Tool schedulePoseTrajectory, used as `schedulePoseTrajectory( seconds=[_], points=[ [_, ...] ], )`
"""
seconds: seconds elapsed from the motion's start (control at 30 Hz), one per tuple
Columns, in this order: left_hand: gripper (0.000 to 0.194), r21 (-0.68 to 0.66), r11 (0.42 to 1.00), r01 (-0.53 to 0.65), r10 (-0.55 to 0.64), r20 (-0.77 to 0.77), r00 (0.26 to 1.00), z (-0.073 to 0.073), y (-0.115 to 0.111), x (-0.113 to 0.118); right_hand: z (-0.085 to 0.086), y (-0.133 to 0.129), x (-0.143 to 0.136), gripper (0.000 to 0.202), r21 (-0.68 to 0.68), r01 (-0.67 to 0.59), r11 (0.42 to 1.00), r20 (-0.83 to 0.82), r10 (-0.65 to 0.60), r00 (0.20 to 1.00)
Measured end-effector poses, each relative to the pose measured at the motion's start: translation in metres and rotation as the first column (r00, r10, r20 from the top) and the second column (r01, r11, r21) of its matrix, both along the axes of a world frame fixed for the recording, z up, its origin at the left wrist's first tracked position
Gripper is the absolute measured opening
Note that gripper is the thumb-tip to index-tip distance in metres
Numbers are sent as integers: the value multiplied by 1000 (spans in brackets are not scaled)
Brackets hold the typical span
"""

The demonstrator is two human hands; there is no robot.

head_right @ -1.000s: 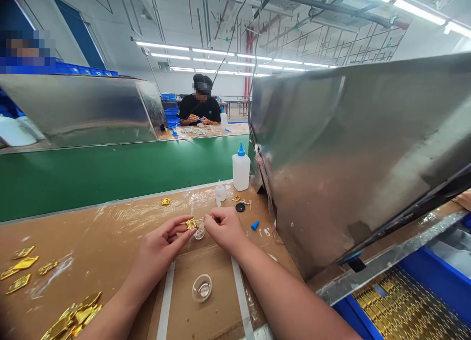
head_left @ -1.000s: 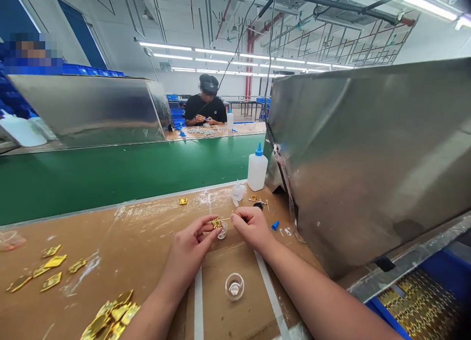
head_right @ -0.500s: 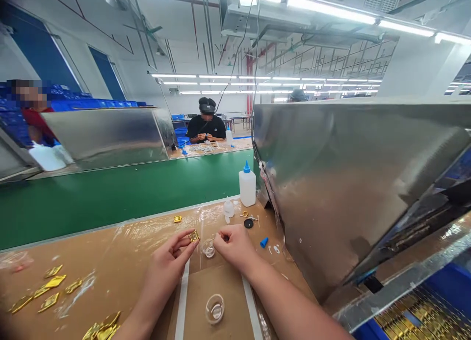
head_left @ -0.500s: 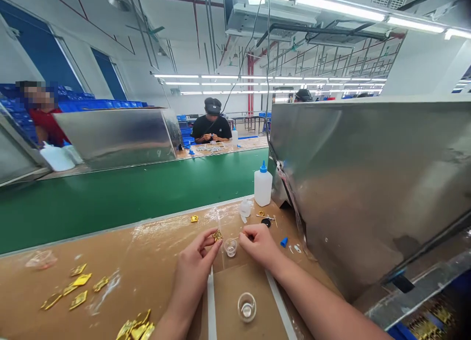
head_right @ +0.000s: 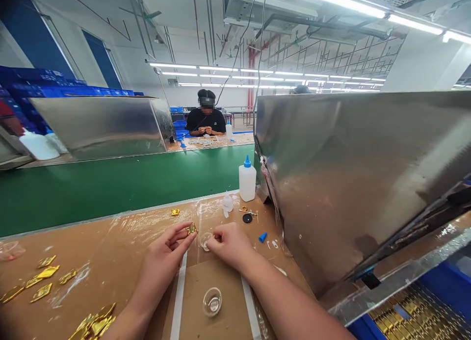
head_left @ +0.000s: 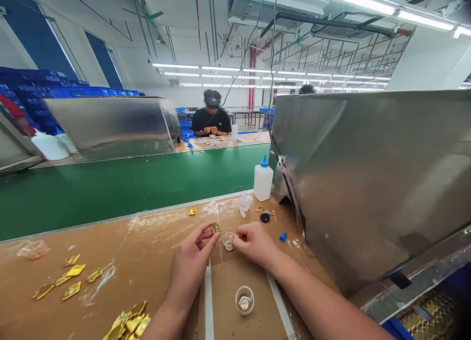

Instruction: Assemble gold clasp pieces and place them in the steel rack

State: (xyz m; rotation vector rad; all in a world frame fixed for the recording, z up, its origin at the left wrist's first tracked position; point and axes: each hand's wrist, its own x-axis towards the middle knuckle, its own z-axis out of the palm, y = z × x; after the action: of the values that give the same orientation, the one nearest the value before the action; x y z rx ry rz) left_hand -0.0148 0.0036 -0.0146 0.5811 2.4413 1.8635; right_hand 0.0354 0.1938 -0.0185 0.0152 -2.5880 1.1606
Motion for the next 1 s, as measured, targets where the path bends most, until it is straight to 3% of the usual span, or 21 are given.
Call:
schedulePoseTrajectory(
  seconds=[0.1,0.2,0.27,0.53,1.0],
  points=[
    [52,-19,1000,3,-3,2,1000,-1,0,0,3,1,0,31,-154,36,987,-80,-49,996],
    [51,-33,999,21,-20,11,1000,-2,1,0,11,2,3,35,-344,60,937,-178,-128,976],
    [49,-37,999,40,-40,1,999,-2,2,0,16,2,4,37,-400,34,916,-212,-128,969],
    [48,-73,994,86,-85,18,996,2,5,6,15,-1,6,40,-412,-53,909,-201,-34,979],
    [44,-84,992,95,-97,-12,995,3,6,9,16,-1,5,37,-375,-78,924,-189,6,982]
  ],
)
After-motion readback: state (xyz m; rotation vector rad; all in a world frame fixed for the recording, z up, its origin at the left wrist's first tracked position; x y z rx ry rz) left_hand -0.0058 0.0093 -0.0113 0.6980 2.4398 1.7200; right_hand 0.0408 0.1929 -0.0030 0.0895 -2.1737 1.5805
